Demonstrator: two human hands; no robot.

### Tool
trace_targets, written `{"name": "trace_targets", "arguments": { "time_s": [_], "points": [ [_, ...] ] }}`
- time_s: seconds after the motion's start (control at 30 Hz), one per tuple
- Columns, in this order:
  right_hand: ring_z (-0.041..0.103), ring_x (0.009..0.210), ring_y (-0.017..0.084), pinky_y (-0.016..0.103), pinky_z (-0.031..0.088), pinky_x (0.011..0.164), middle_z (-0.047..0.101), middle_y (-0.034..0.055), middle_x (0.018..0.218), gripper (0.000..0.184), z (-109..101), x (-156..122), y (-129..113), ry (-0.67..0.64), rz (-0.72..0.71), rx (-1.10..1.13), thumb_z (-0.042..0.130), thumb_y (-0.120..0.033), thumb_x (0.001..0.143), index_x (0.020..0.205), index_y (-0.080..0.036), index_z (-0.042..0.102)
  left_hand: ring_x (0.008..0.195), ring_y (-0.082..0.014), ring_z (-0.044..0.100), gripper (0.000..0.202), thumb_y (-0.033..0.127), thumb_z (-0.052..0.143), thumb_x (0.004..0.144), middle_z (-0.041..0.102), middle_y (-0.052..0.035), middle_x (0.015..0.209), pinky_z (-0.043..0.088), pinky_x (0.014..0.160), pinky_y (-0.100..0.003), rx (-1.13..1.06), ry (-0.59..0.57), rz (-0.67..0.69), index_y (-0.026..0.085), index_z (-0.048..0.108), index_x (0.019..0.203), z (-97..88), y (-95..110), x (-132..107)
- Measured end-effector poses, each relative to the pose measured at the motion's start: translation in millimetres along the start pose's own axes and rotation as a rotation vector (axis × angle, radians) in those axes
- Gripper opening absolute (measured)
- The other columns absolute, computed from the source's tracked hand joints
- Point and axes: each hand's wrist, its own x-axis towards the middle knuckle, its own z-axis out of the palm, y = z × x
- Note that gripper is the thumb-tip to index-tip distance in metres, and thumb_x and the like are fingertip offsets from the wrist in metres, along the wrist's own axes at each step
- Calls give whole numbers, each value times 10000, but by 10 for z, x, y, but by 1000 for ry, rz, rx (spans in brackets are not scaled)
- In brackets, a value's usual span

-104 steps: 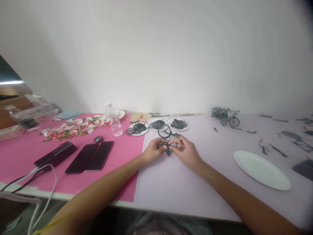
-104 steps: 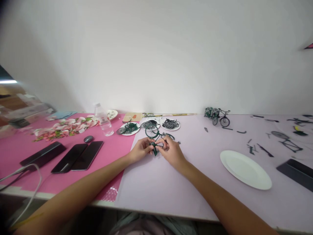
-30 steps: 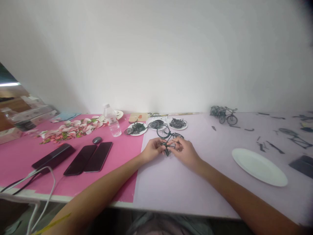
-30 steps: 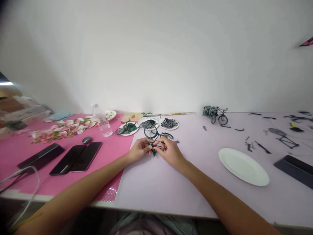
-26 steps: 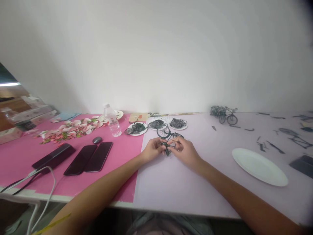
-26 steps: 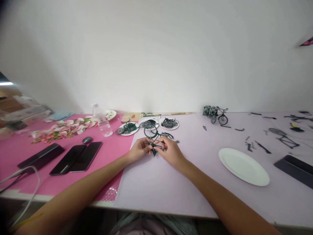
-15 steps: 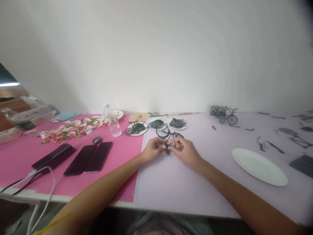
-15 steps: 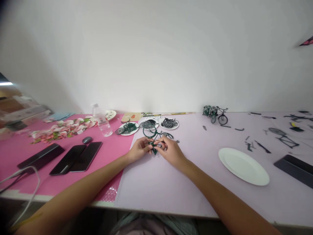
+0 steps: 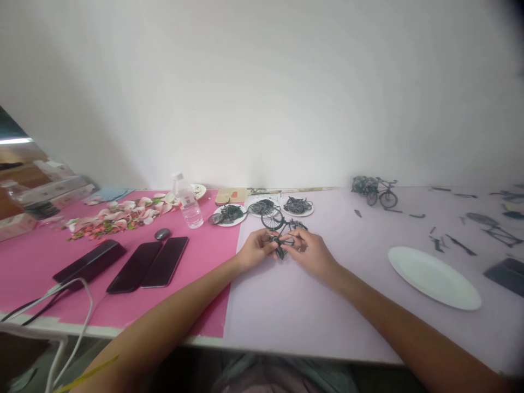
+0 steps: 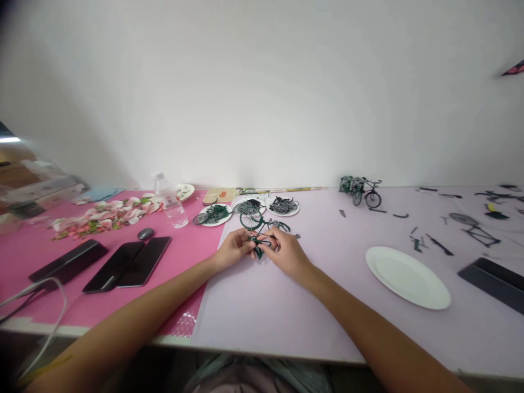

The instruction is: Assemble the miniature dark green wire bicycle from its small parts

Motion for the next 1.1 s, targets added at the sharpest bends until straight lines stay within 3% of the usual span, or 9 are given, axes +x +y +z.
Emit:
{"name": "trace_targets", "arguments": {
  "time_s": [0.2,0.47,0.67,1.1],
  "points": [
    [650,662,187,288,526,647,699,17,772,148,1,1,-24,-9,24,4,719,-321,878,871,-223,608,606,-141,680,582,565,828,804,704,-97,960,497,614,-252,-12,-7,-17,123,585,1096,-5,-15,4],
    [713,801,219,287,543,691,749,50,879,176,0,8,-34,-29,18,36,709,-291,888,814,-223,564,605,-149,683,576,555,832,806,686,-70,887,498,610,-252,-14,-3,-7,121,585,1093,-23,-55,10],
    [663,666,191,274,533,642,706,25,763,113,4,7,-6,-25,25,-2,716,-304,880,919,-212,664,595,-148,680,583,572,835,793,693,-73,902,495,598,-250,-18,-4,-14,131,583,1079,-22,-58,12],
    [628,643,166,264,511,641,691,10,759,104,1,7,-21,-13,11,4,720,-286,874,928,-201,693,591,-143,676,590,572,838,789,680,-61,876,512,603,-256,-10,2,-12,123,588,1079,-11,-43,11]
  ]
}}
